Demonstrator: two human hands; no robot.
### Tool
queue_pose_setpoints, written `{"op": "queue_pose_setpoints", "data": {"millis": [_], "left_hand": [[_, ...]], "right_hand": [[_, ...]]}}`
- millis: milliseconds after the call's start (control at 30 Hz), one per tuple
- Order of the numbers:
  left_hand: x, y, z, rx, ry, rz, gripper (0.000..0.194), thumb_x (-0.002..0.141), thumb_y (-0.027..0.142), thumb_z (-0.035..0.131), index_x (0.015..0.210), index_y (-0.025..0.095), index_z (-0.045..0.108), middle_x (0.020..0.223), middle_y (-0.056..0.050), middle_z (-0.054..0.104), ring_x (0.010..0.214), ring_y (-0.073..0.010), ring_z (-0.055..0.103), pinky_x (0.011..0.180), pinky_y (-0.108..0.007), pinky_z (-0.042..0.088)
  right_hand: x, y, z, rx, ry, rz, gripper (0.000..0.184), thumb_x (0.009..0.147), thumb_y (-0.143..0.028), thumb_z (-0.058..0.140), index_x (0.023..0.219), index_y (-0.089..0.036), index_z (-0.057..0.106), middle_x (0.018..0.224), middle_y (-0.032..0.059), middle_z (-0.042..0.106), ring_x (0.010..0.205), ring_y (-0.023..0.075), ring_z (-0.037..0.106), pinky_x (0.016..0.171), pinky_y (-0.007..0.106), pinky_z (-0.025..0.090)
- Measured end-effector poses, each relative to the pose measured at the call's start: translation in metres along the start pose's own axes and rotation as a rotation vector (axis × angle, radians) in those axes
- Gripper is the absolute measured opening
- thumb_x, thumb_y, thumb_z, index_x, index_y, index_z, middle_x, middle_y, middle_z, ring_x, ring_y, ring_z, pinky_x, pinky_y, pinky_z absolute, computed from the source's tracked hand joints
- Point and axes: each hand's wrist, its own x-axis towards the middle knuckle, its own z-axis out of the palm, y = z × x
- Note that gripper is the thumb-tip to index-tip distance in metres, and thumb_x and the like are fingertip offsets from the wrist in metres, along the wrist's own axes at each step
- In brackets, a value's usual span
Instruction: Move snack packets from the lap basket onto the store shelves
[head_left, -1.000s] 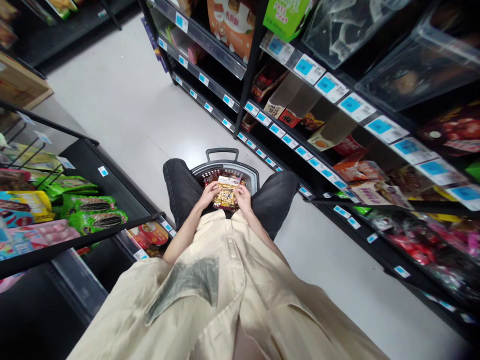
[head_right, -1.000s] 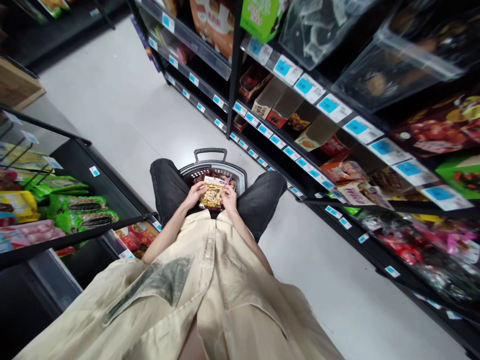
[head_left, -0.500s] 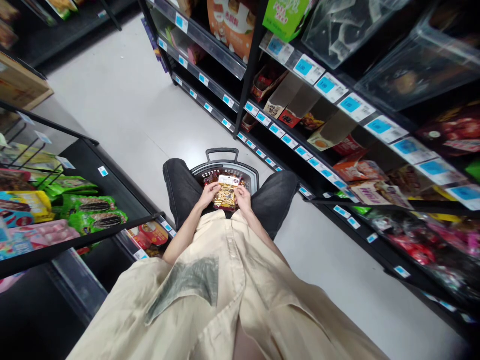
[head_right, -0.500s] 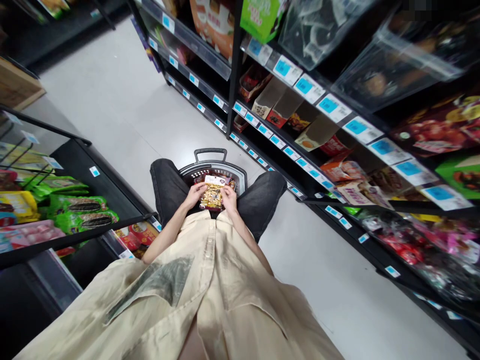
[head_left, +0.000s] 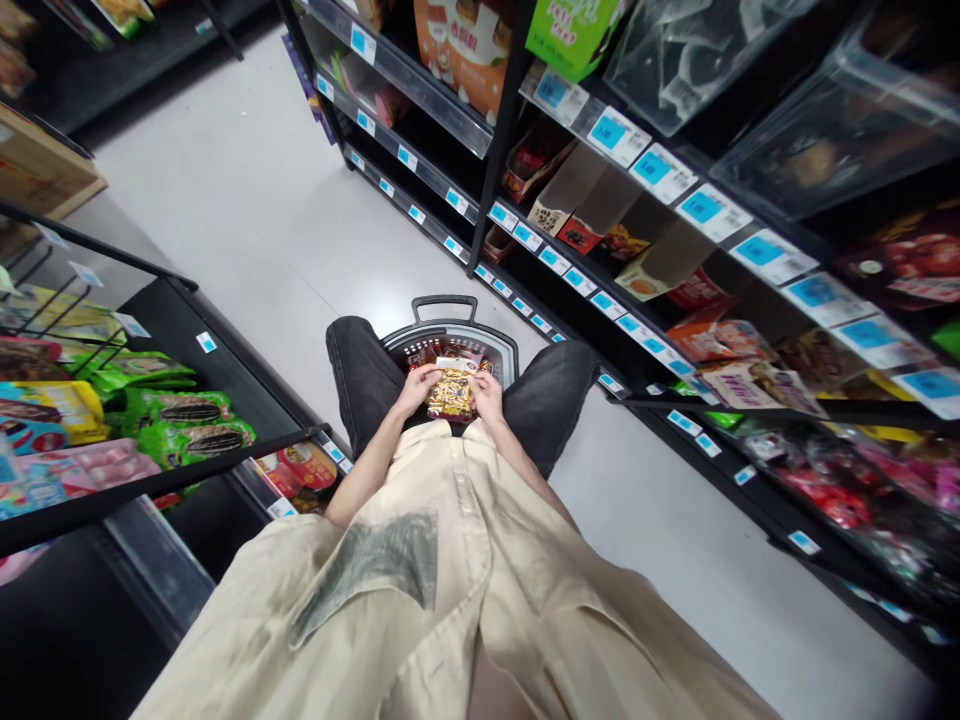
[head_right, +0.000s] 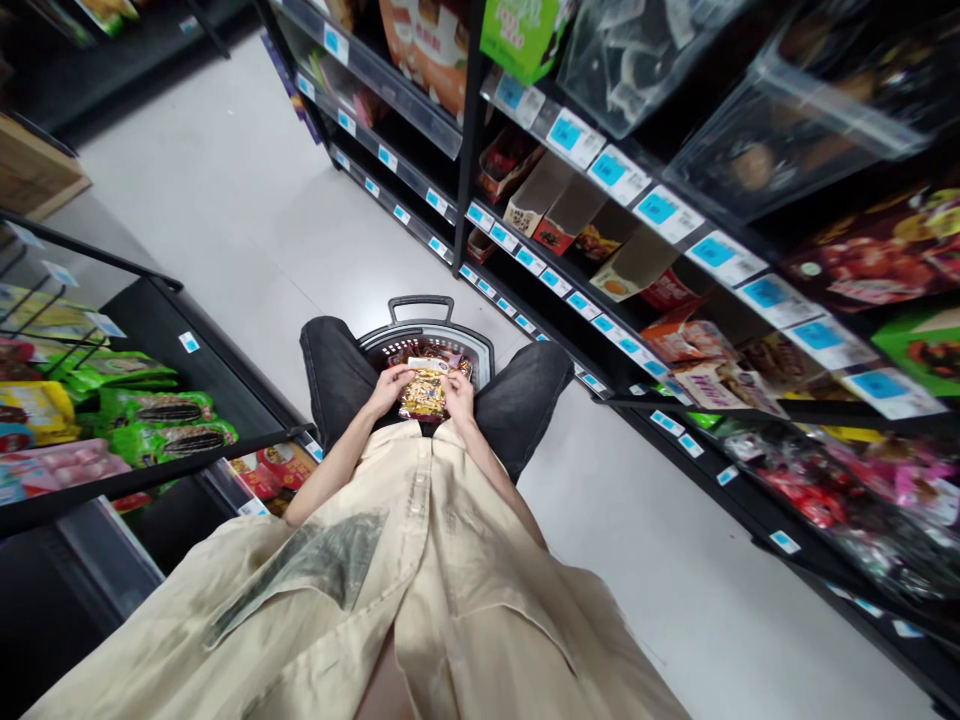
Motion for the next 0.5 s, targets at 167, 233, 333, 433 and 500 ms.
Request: {"op": "queue_pose_setpoints", "data": {"millis": [167,233,333,433,500], "left_hand": [[0.0,-0.001,0.001,0.004,-0.009,-0.013,0.043,0.075,0.047,0.076,0.102,0.013,0.073,0.079,-0.004,0.071,0.067,-0.0157,0.061,0.066,-0.028,0.05],[0.001,-0.002,0.001,0.009,-0.005,-0.009,0.048,0.076,0.048,0.076,0.107,0.013,0.072,0.083,-0.005,0.073,0.071,-0.0171,0.063,0.069,-0.029,0.051],[0.002,-0.004,0.002,-0.009,0.0,-0.006,0.057,0.075,0.049,0.078,0.119,0.015,0.067,0.088,-0.005,0.074,0.078,-0.0191,0.066,0.076,-0.032,0.052],[0.003,-0.005,0.002,-0.029,-0.022,-0.001,0.062,0.074,0.047,0.079,0.126,0.016,0.063,0.094,-0.007,0.074,0.087,-0.0208,0.068,0.083,-0.034,0.052],[0.004,-0.006,0.002,-0.021,-0.033,0.015,0.061,0.073,0.043,0.081,0.125,0.016,0.063,0.103,-0.01,0.074,0.095,-0.0224,0.068,0.09,-0.036,0.051]], "right_hand": [[0.001,0.002,0.0,0.011,0.016,0.001,0.046,0.074,-0.065,0.07,0.086,-0.022,0.058,0.066,-0.0046,0.062,0.041,0.0064,0.042,0.034,0.017,0.031],[0.003,0.004,0.001,0.006,0.022,0.005,0.048,0.074,-0.065,0.07,0.089,-0.021,0.06,0.069,-0.0032,0.065,0.041,0.0066,0.042,0.034,0.018,0.031],[0.006,0.008,0.0,0.001,0.036,0.001,0.05,0.073,-0.066,0.07,0.094,-0.02,0.063,0.072,-0.0014,0.067,0.044,0.0072,0.044,0.036,0.018,0.033],[0.01,0.013,-0.001,0.027,0.107,0.002,0.052,0.075,-0.066,0.068,0.097,-0.021,0.061,0.072,-0.002,0.065,0.044,0.0075,0.044,0.038,0.019,0.034],[0.012,0.016,-0.003,0.051,0.163,0.016,0.052,0.075,-0.066,0.067,0.1,-0.021,0.06,0.07,-0.003,0.064,0.044,0.0078,0.043,0.039,0.02,0.036]]}}
